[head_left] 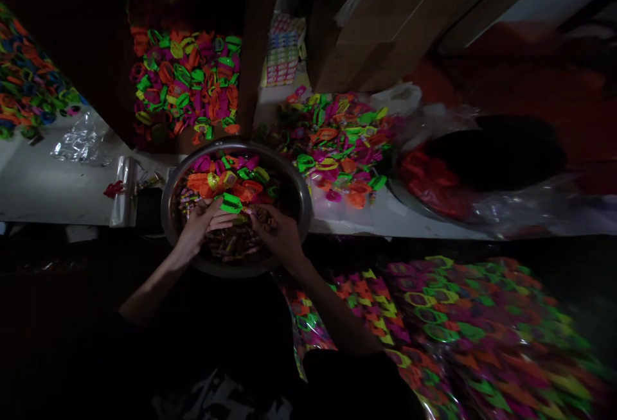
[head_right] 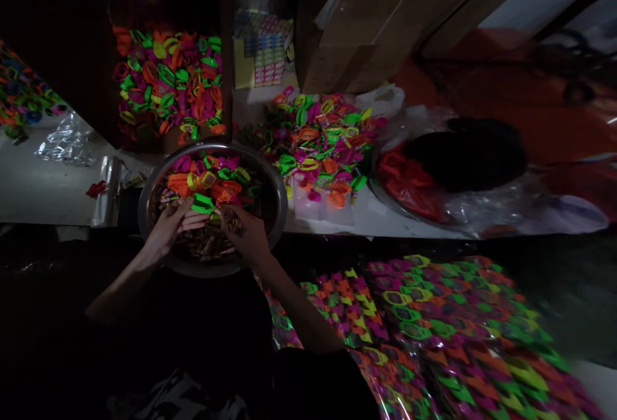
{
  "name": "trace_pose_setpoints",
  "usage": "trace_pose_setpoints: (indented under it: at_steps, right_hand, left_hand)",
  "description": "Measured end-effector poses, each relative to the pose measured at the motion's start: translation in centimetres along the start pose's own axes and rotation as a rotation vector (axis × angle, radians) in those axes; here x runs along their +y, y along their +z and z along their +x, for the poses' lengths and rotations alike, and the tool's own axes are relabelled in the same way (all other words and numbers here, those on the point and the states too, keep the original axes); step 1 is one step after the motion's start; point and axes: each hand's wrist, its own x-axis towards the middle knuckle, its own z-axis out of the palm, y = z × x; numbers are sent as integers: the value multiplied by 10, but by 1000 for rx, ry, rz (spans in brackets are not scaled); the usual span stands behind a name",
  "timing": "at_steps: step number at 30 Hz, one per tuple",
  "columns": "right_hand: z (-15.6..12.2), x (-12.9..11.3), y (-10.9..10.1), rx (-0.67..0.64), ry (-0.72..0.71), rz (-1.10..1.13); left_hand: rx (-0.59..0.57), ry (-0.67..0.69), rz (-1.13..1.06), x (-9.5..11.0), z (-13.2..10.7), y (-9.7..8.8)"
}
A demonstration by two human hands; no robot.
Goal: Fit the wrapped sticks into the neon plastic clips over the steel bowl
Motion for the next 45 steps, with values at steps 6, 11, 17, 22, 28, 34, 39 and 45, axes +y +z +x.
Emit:
trace_pose_setpoints:
  at_steps: [6,11,17,22,28,34,39,45]
  right_hand:
    - [-1,-8,4,72,34,1]
    - [-1,-10,9,111,105,-32]
    - [-1,-13,12,84,139,-186]
    - [2,-15,16,43,160,-245]
    - [2,-17,22,5,216,-278]
    - [2,-4,15,-81,44,-259]
    - [1,-3,18,-11,130,-253]
    - [-3,-6,23,-9,131,-277]
  left_hand:
    - [32,78,-47,-1,-5,8]
    - [48,124,-76,-2,-14,15]
    - [84,206,-86,-7,-18,23]
    - [129,199,-168,-10,-21,28]
    - [151,183,-180,-13,-20,27]
    - [151,171,-151,-13,-20,21]
    - [156,202,-120,-17,-19,24]
    - [172,212,-70,-21,-19,23]
